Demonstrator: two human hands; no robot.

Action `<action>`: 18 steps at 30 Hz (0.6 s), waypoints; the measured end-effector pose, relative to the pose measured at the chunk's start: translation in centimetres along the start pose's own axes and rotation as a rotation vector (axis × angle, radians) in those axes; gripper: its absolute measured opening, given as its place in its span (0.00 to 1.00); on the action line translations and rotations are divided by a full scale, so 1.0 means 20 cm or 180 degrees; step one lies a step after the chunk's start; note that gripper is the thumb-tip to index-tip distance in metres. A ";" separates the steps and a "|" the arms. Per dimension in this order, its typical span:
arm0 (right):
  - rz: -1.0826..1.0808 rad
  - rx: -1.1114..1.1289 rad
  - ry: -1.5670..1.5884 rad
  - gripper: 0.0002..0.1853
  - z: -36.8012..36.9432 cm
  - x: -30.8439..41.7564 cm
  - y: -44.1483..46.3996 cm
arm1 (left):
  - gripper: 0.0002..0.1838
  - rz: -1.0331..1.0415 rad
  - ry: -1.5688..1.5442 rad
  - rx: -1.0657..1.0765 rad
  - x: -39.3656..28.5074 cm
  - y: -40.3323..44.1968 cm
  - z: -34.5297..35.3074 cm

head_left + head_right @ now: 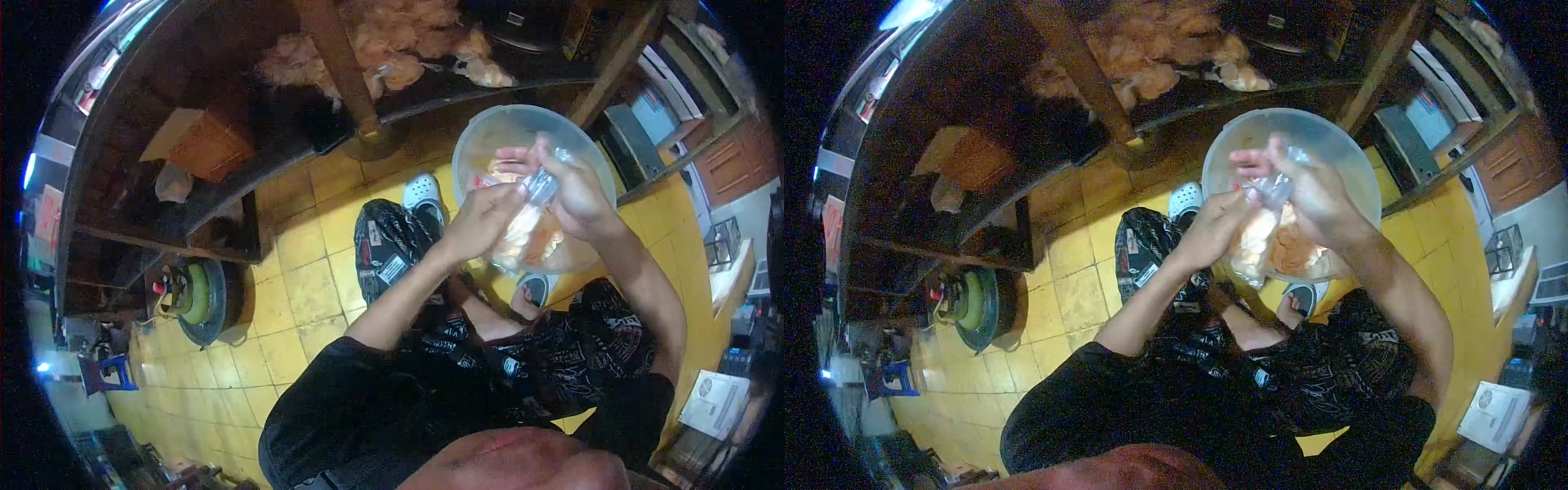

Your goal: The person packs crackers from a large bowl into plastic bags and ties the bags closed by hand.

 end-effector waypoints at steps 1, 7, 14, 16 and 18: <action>-0.0151 0.0107 0.0003 0.23 -0.04 0.00 0.01 | 0.22 0.0039 -0.0425 -0.0038 0.00 0.00 0.02; -0.0104 -0.0279 -0.0214 0.24 -0.01 0.06 -0.01 | 0.19 0.0089 -0.0245 -0.0025 0.00 0.02 0.03; -0.1310 -0.0386 -0.1217 0.23 -0.02 0.07 -0.03 | 0.26 0.0612 0.1144 -0.1135 0.03 -0.03 0.04; -0.2484 0.0867 -0.3566 0.15 0.09 0.07 -0.05 | 0.34 -0.1233 -0.2372 0.1342 0.01 -0.06 0.06; -0.3081 0.1818 -0.4612 0.11 0.20 0.07 -0.08 | 0.33 -0.1390 -0.4074 0.2109 -0.09 -0.11 0.09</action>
Point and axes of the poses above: each hand's wrist, its own y-axis towards the middle knuckle, its own z-axis out of the palm, x = y × z, the point moved 1 cm from there along y, towards the middle knuckle, and after that the axes turned 14 degrees about -z, right-handed, at the moved point
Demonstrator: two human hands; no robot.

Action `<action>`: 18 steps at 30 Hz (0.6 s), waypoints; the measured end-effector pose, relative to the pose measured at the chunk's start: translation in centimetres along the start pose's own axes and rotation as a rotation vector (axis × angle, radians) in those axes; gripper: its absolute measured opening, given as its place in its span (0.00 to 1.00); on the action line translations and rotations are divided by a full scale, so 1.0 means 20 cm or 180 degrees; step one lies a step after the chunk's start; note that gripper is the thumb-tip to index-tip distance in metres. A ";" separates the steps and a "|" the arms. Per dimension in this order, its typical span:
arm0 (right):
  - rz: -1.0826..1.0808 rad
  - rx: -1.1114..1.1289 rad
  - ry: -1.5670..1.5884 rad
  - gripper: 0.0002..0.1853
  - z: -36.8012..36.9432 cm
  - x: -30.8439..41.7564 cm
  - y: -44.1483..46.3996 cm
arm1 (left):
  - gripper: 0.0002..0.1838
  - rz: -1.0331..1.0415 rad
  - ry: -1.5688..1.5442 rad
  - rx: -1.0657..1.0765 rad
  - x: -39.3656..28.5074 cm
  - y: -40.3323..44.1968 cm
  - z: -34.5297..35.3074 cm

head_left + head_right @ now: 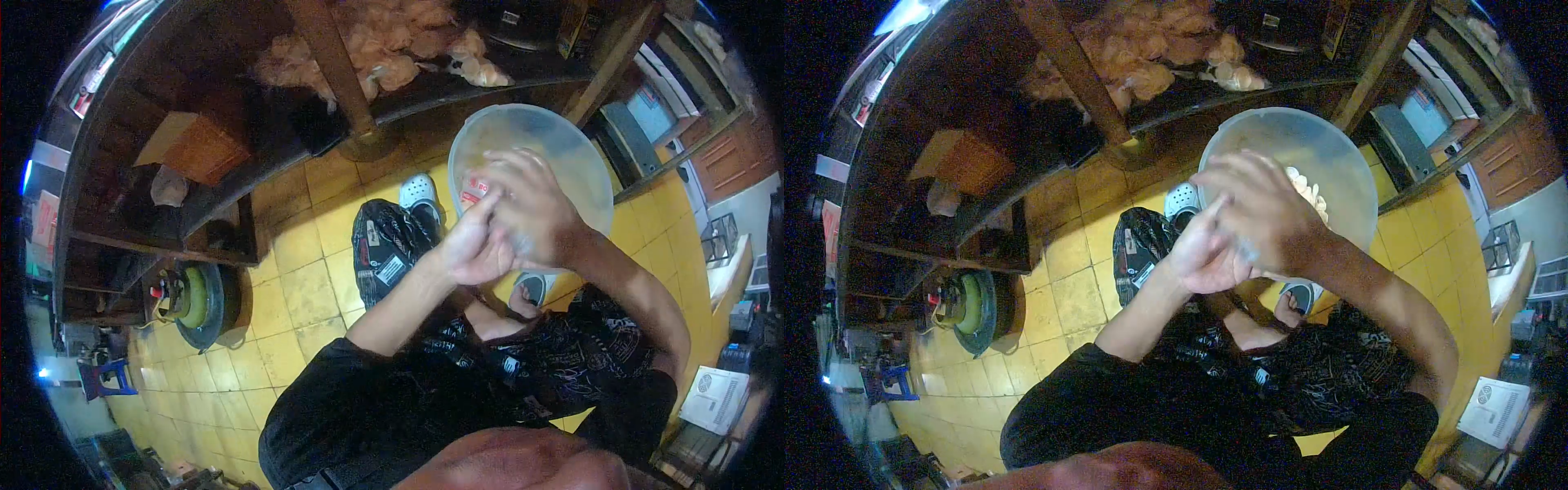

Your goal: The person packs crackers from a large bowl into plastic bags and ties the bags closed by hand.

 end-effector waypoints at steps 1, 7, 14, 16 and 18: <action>0.0005 0.0000 0.0005 0.11 -0.01 0.02 0.01 | 0.30 0.0021 -0.0381 0.0160 0.00 0.01 -0.08; -0.0130 -0.0020 -0.0498 0.06 -0.01 0.05 0.01 | 0.21 0.0922 -0.0127 -0.0222 -0.06 -0.03 -0.06; 0.1260 -0.0830 0.0534 0.25 -0.03 -0.07 -0.02 | 0.14 0.1512 0.0459 -0.0908 -0.09 0.01 0.02; 0.1285 -0.1048 0.0941 0.25 0.02 -0.11 -0.06 | 0.13 0.1470 0.0588 -0.0526 -0.09 0.00 0.02; 0.2104 -0.1200 0.2320 0.25 0.06 -0.12 -0.12 | 0.13 0.1395 0.0483 -0.0412 -0.09 0.00 0.00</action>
Point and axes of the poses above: each hand's wrist, its own y-axis towards the middle knuckle, its own z-axis out of the palm, x = y × z, the point moved 1 cm from there along y, towards the middle knuckle, and after that the axes turned 14 degrees about -z, right-handed, at the moved point
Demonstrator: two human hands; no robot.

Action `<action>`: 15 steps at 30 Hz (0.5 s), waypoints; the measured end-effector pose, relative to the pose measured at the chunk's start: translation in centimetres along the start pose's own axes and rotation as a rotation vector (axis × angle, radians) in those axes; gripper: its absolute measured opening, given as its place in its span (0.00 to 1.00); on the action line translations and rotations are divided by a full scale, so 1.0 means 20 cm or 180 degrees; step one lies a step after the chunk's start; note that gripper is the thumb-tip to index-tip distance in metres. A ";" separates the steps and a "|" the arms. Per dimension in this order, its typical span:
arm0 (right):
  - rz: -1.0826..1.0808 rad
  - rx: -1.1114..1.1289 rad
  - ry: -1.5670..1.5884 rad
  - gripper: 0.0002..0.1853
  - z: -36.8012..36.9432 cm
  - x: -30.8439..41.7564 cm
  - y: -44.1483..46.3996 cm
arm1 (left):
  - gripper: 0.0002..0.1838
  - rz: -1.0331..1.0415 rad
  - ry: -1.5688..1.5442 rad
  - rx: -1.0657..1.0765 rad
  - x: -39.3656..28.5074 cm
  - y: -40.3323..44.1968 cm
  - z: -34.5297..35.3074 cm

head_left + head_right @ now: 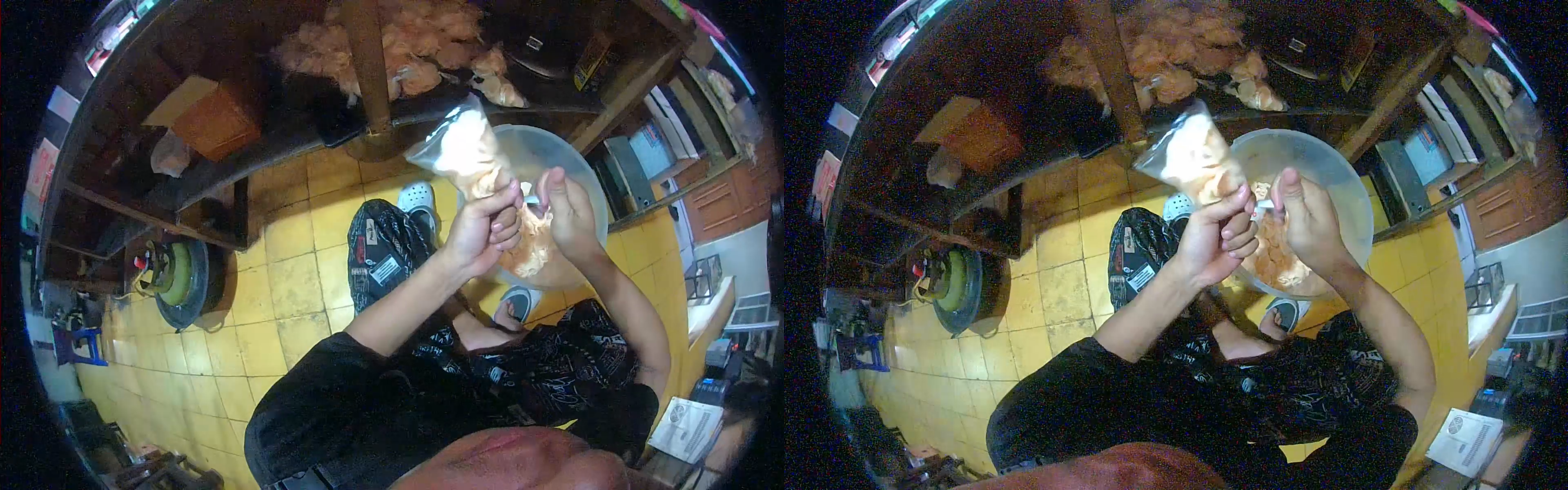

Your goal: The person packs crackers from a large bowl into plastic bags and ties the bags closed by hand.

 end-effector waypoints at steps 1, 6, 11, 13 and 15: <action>-0.0017 0.0019 -0.0004 0.25 -0.02 0.00 0.00 | 0.13 -0.0112 -0.0149 0.0198 0.00 0.01 -0.02; 0.0577 0.0219 0.1773 0.14 -0.01 0.09 0.01 | 0.13 -0.0309 -0.0508 0.0488 -0.04 0.00 -0.02; 0.0680 -0.0291 0.1543 0.11 -0.03 0.05 0.03 | 0.09 -0.0170 -0.0803 0.0358 -0.06 -0.02 0.04; 0.0541 -0.0475 0.0712 0.09 -0.06 0.01 0.01 | 0.11 -0.0100 -0.0851 -0.0090 -0.06 -0.04 0.05; -0.0845 -0.0208 -0.0772 0.07 -0.09 0.05 0.04 | 0.11 -0.0125 -0.0427 0.0059 -0.02 -0.01 -0.04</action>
Point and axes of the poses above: each hand's wrist, its own y-axis towards the middle knuckle, its own z-axis out of the palm, x = y × z, the point moved 1 cm from there along y, towards the middle knuckle, and after that the axes turned 14 degrees about -z, right-handed, at the moved point
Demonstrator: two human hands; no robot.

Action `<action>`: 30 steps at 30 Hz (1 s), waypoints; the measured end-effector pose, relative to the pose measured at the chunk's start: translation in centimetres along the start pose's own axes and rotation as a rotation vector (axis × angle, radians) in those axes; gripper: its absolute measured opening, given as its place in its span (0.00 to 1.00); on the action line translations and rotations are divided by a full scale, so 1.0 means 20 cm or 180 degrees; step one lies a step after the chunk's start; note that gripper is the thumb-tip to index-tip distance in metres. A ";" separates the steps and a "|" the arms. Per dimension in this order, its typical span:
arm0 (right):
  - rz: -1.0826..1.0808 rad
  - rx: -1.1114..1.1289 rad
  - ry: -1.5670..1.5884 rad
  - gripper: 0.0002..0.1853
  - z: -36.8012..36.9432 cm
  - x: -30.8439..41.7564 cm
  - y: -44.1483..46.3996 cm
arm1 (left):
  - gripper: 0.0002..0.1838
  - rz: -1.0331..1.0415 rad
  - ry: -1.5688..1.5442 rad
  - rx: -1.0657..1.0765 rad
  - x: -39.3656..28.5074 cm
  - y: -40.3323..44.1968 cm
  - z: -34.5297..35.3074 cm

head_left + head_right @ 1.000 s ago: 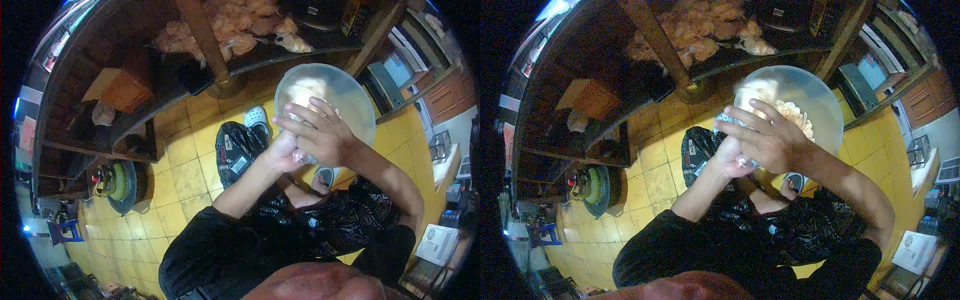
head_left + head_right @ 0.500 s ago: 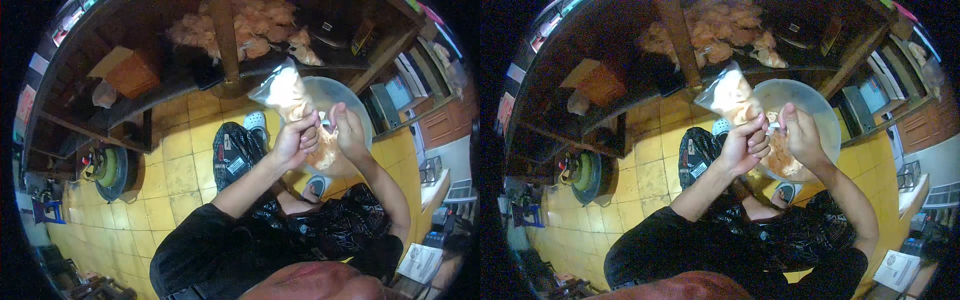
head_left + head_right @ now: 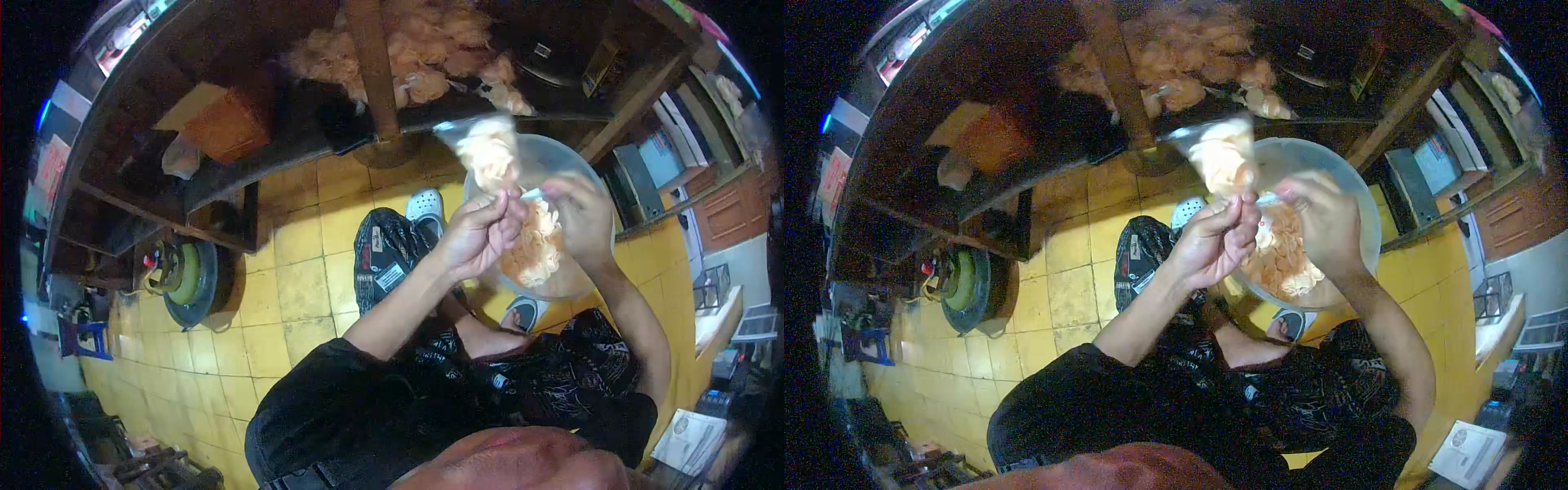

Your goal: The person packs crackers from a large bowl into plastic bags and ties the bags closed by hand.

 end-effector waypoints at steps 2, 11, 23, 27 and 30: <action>-0.1826 0.0440 -0.1769 0.12 -0.01 0.11 0.04 | 0.10 -0.0134 0.0604 -0.0005 0.00 0.00 -0.02; -0.1130 0.1029 -0.1533 0.07 0.03 0.04 -0.03 | 0.11 0.1799 0.6091 -0.1326 -0.10 -0.01 0.09; 0.1032 -0.0383 0.0558 0.06 0.00 0.10 -0.02 | 0.10 0.2475 0.5313 -0.0690 -0.09 0.10 0.07; -0.0036 -0.0215 -0.0224 0.05 -0.01 0.04 -0.04 | 0.09 0.2338 0.4638 -0.0742 -0.06 0.12 0.07; -0.0584 -0.0173 -0.0486 0.05 -0.02 0.06 -0.02 | 0.07 0.2474 0.4421 -0.0781 -0.06 0.14 0.06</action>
Point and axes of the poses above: each hand's wrist, its own y-axis towards the middle knuckle, its own z-axis out of the palm, x = y × z, the point moved 1 cm from there along y, towards the middle knuckle, and after that the axes turned 14 degrees about -z, right-handed, at the moved point
